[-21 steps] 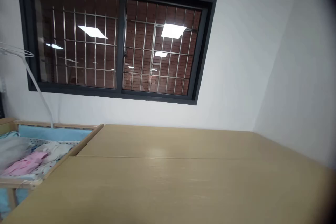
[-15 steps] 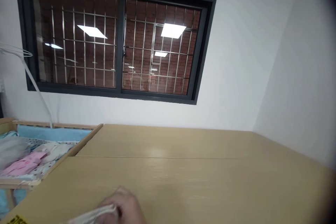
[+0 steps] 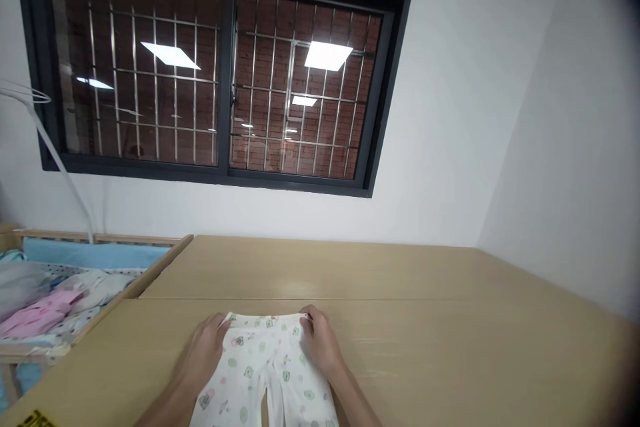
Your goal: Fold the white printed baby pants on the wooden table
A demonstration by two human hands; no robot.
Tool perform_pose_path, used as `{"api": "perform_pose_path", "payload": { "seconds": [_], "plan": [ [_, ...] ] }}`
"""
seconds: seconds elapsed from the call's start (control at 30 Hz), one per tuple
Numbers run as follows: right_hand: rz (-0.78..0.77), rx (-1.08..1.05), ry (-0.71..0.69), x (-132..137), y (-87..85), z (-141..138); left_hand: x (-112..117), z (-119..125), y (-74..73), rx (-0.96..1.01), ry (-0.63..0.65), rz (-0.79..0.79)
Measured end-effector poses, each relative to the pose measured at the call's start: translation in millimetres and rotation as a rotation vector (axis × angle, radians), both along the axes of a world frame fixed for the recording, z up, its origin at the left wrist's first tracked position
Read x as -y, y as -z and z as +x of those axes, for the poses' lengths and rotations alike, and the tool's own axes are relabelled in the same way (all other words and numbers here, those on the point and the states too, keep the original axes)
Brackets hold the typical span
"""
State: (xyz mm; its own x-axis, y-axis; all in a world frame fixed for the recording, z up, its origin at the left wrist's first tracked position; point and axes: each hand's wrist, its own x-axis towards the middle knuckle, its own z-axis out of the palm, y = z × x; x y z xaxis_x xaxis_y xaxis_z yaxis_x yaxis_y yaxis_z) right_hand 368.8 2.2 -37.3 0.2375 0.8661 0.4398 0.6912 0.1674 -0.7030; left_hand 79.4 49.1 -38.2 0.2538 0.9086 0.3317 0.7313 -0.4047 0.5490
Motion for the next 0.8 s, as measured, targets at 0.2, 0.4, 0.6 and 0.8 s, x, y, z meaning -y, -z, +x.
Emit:
{"api": "perform_pose_path", "payload": {
  "seconds": [0.2,0.4,0.6,0.8],
  "plan": [
    [-0.051,0.252,0.095,-22.7,32.6,8.7,-36.9,32.7,17.5,-0.237,-0.125,-0.030],
    [-0.082,0.321,0.166,-54.9,32.1,16.8,-67.5,48.3,13.8,-0.304,-0.190,-0.027],
    [-0.120,0.108,0.146,-72.2,28.3,26.8,-71.8,53.3,14.9,-0.291,-0.219,-0.018],
    [-0.237,-0.055,0.158,-84.5,22.7,37.8,-72.3,43.4,11.3,-0.262,-0.197,-0.056]
  ]
}}
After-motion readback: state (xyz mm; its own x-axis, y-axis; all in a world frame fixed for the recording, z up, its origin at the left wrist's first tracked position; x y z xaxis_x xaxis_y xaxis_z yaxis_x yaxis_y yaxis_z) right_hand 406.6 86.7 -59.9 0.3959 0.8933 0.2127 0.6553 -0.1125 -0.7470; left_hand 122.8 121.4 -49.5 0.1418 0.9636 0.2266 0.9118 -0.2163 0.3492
